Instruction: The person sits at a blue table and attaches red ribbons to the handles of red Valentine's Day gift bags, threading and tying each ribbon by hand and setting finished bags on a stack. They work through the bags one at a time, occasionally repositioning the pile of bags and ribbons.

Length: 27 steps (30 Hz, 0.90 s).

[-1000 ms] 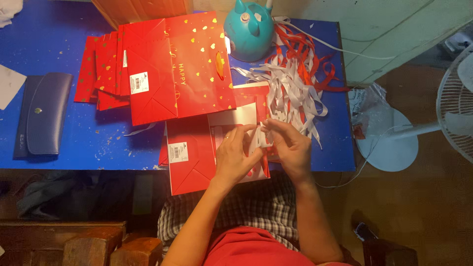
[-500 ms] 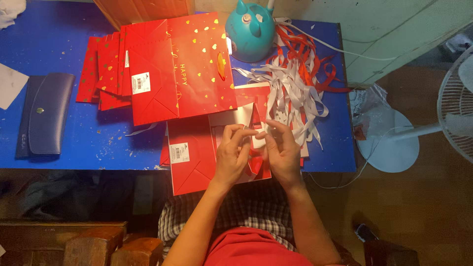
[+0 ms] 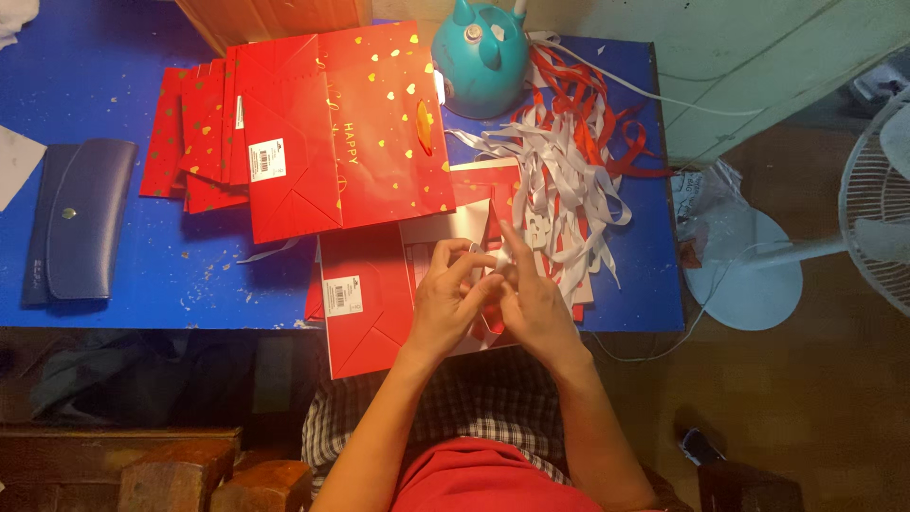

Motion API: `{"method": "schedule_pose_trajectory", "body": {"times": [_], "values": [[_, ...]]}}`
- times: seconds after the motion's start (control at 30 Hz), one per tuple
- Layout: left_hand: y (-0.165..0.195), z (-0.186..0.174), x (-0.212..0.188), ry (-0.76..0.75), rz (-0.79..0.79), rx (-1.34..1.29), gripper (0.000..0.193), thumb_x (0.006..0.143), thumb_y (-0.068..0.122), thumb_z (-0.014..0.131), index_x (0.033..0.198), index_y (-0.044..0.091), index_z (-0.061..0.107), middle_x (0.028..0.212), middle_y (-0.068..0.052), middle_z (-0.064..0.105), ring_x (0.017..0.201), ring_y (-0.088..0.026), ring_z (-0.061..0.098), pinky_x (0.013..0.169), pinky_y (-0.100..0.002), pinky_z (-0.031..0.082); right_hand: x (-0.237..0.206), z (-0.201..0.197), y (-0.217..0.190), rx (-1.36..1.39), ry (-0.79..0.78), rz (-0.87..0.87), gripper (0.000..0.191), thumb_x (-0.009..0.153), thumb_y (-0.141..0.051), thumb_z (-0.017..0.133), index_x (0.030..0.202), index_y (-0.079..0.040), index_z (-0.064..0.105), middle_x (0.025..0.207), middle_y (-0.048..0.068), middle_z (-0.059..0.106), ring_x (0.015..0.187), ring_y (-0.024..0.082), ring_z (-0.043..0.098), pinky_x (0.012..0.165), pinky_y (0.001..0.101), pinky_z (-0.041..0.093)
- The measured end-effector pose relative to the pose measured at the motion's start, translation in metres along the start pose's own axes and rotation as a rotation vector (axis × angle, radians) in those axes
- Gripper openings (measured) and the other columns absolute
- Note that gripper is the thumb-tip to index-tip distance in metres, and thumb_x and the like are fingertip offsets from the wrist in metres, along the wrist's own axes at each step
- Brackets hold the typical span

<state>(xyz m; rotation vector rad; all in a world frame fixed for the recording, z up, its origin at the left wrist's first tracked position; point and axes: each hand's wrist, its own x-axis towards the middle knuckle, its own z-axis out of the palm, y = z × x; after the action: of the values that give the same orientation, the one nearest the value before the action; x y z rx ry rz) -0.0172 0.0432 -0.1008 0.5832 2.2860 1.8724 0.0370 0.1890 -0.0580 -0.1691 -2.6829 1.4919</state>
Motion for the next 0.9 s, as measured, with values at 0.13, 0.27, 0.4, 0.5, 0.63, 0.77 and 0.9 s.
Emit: {"method": "schedule_pose_trajectory", "body": {"times": [0.13,0.27,0.4,0.5,0.63,0.77,0.9], "values": [[0.003,0.002,0.000,0.041,0.007,0.002,0.018,0.091,0.024,0.076,0.102,0.010,0.074,0.123,-0.010,0.058,0.065,-0.015,0.067,0.060,-0.029,0.055,-0.002,-0.002,0.002,-0.121,0.015,-0.093,0.071,0.093,-0.004,0.055,0.158,-0.012,0.029,0.084,0.017,0.070,0.077,0.037,0.072,0.069,0.0457,0.053],[0.007,0.004,-0.001,0.093,0.008,-0.068,0.016,0.093,0.020,0.074,0.099,0.007,0.072,0.125,-0.010,0.056,0.067,-0.012,0.072,0.053,-0.026,0.056,-0.006,-0.007,0.002,-0.237,0.002,-0.100,0.066,0.094,-0.009,0.062,0.155,-0.014,0.039,0.079,0.018,0.070,0.072,0.037,0.070,0.065,0.0470,0.051],[0.012,0.007,-0.001,0.121,-0.050,-0.118,0.015,0.094,0.018,0.072,0.098,0.004,0.072,0.121,-0.010,0.057,0.065,-0.013,0.071,0.049,-0.026,0.056,-0.015,-0.011,-0.001,-0.315,0.019,-0.135,0.058,0.094,-0.013,0.068,0.149,-0.016,0.049,0.077,0.018,0.071,0.066,0.037,0.068,0.062,0.0470,0.050],[0.013,0.006,0.000,0.144,-0.043,-0.195,0.014,0.095,0.018,0.070,0.100,0.004,0.071,0.120,-0.009,0.056,0.070,-0.012,0.073,0.054,-0.025,0.059,-0.020,-0.013,-0.008,-0.255,0.057,-0.260,0.052,0.096,-0.012,0.066,0.146,-0.013,0.051,0.088,0.016,0.074,0.074,0.035,0.071,0.063,0.0445,0.052],[0.011,0.006,0.001,0.177,-0.046,-0.157,0.015,0.094,0.017,0.070,0.100,0.003,0.070,0.118,-0.009,0.057,0.077,-0.013,0.071,0.059,-0.026,0.059,-0.026,-0.019,-0.019,-0.273,-0.046,-0.150,0.049,0.095,-0.015,0.067,0.142,-0.014,0.054,0.086,0.018,0.074,0.073,0.035,0.073,0.061,0.0443,0.052],[0.010,0.008,0.000,0.222,0.017,-0.046,0.014,0.093,0.016,0.072,0.099,0.003,0.072,0.115,-0.008,0.059,0.089,-0.014,0.068,0.062,-0.026,0.060,-0.029,-0.033,-0.025,-0.148,-0.236,0.054,0.048,0.093,-0.017,0.064,0.140,-0.015,0.053,0.083,0.011,0.078,0.073,0.029,0.077,0.065,0.0394,0.055],[0.009,0.006,0.001,0.199,-0.010,-0.116,0.013,0.095,0.014,0.071,0.102,0.004,0.072,0.116,-0.007,0.059,0.091,-0.014,0.069,0.064,-0.026,0.060,-0.019,-0.032,-0.019,0.071,-0.155,0.011,0.040,0.096,-0.016,0.063,0.134,-0.010,0.056,0.093,0.008,0.080,0.087,0.021,0.080,0.076,0.0337,0.059]]}}
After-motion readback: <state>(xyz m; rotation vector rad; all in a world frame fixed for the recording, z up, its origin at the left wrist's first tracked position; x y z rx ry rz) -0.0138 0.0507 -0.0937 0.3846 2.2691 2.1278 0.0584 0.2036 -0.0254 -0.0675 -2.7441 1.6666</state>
